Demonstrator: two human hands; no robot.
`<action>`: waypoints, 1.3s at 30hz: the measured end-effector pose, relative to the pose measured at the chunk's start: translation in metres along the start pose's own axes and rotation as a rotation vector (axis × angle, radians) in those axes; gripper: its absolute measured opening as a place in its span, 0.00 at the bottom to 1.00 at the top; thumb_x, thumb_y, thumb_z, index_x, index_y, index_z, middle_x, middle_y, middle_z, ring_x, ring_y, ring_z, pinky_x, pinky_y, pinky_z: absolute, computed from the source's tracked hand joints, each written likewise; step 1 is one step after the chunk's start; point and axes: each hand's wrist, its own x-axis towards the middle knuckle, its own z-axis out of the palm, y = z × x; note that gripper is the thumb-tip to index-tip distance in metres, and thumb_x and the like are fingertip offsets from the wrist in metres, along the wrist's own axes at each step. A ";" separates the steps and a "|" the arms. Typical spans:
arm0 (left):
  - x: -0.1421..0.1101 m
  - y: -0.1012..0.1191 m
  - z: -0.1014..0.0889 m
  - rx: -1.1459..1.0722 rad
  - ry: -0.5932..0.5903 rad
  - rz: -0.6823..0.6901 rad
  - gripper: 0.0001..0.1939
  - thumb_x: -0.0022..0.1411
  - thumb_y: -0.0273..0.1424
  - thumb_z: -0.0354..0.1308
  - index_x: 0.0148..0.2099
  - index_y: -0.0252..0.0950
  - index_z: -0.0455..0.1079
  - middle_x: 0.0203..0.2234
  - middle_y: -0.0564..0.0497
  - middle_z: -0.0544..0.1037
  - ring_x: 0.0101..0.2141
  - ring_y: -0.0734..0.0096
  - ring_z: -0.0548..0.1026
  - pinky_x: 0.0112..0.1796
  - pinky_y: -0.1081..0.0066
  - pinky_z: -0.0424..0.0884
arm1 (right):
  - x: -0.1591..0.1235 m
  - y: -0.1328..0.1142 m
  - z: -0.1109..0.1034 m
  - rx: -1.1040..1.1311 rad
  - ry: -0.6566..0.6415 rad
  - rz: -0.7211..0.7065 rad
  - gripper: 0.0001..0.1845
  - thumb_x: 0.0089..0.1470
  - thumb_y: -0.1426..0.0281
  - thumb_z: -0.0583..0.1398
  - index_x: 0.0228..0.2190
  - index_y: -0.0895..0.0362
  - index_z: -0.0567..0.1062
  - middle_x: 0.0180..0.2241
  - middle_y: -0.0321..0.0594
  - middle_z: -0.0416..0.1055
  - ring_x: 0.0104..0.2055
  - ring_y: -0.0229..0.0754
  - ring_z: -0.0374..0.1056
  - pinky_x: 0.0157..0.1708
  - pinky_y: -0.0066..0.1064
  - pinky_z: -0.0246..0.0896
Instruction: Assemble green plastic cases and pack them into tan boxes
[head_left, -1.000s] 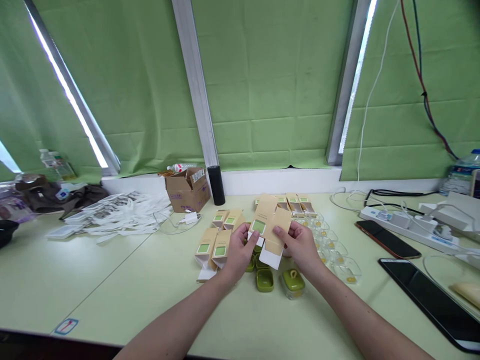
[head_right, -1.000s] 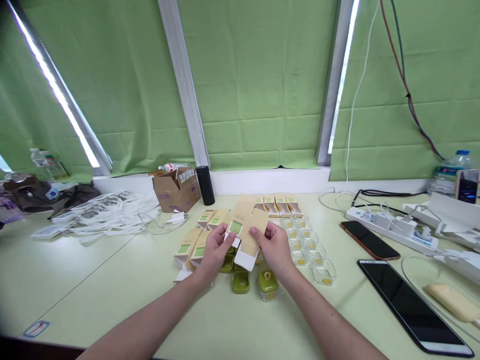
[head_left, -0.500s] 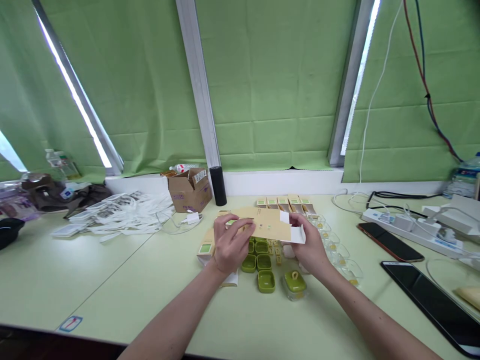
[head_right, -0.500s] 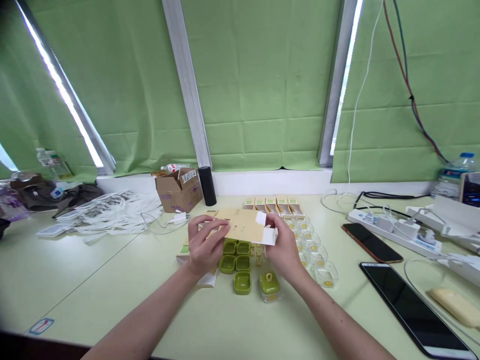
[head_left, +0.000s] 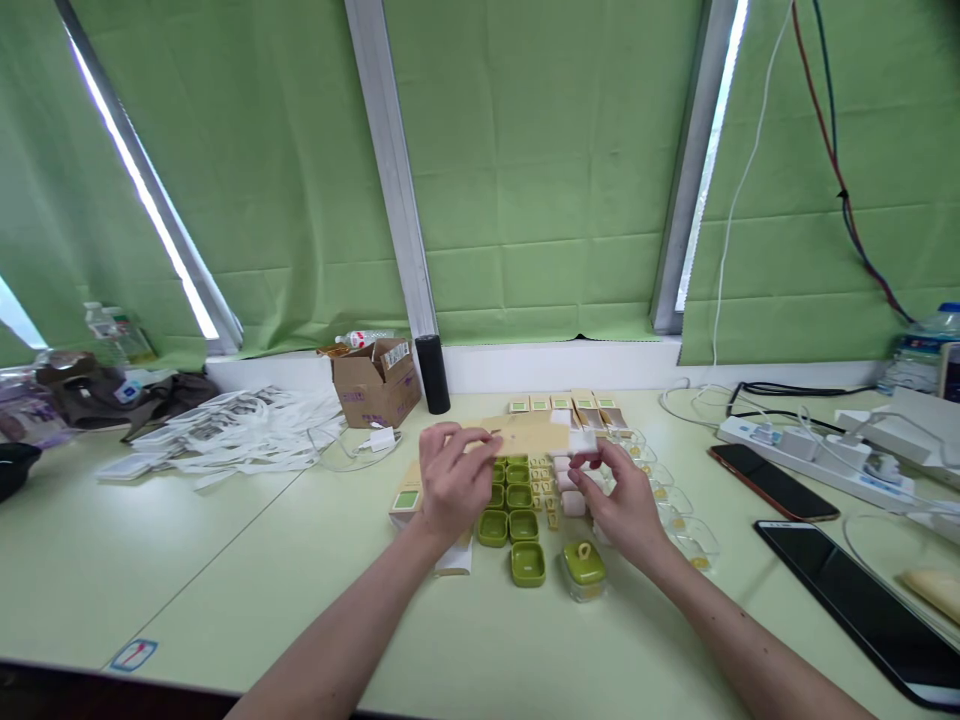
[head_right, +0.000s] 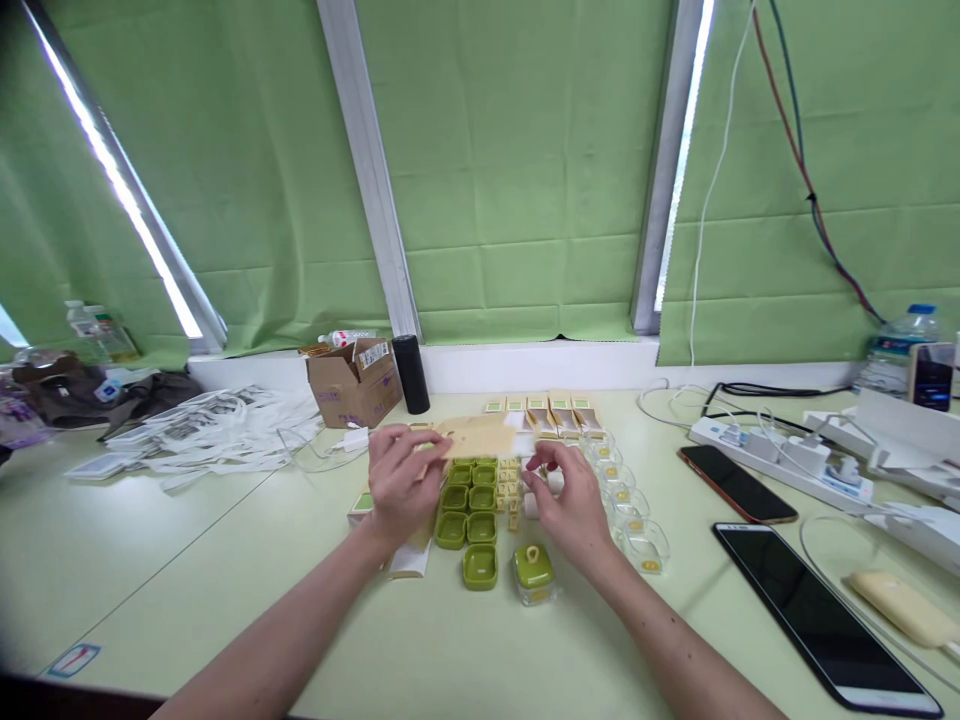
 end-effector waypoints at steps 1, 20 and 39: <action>0.008 -0.001 0.002 -0.024 0.039 -0.083 0.04 0.66 0.31 0.66 0.40 0.46 0.82 0.32 0.49 0.85 0.38 0.57 0.75 0.43 0.56 0.68 | -0.001 -0.002 0.000 0.002 -0.010 0.000 0.12 0.60 0.63 0.62 0.45 0.51 0.78 0.41 0.44 0.80 0.46 0.54 0.73 0.50 0.48 0.66; 0.078 -0.132 0.112 0.369 -0.593 -1.156 0.18 0.67 0.41 0.68 0.50 0.32 0.78 0.49 0.40 0.82 0.52 0.52 0.80 0.55 0.50 0.73 | -0.017 -0.010 0.007 -0.145 -0.148 -0.187 0.11 0.65 0.70 0.59 0.48 0.50 0.76 0.36 0.40 0.80 0.44 0.53 0.73 0.49 0.47 0.64; 0.047 -0.114 0.140 0.564 -0.762 -0.987 0.14 0.61 0.44 0.64 0.39 0.37 0.78 0.44 0.33 0.85 0.60 0.32 0.69 0.56 0.46 0.54 | -0.017 -0.011 0.006 -0.196 -0.137 -0.255 0.12 0.65 0.72 0.58 0.49 0.52 0.75 0.35 0.39 0.79 0.41 0.51 0.72 0.45 0.45 0.62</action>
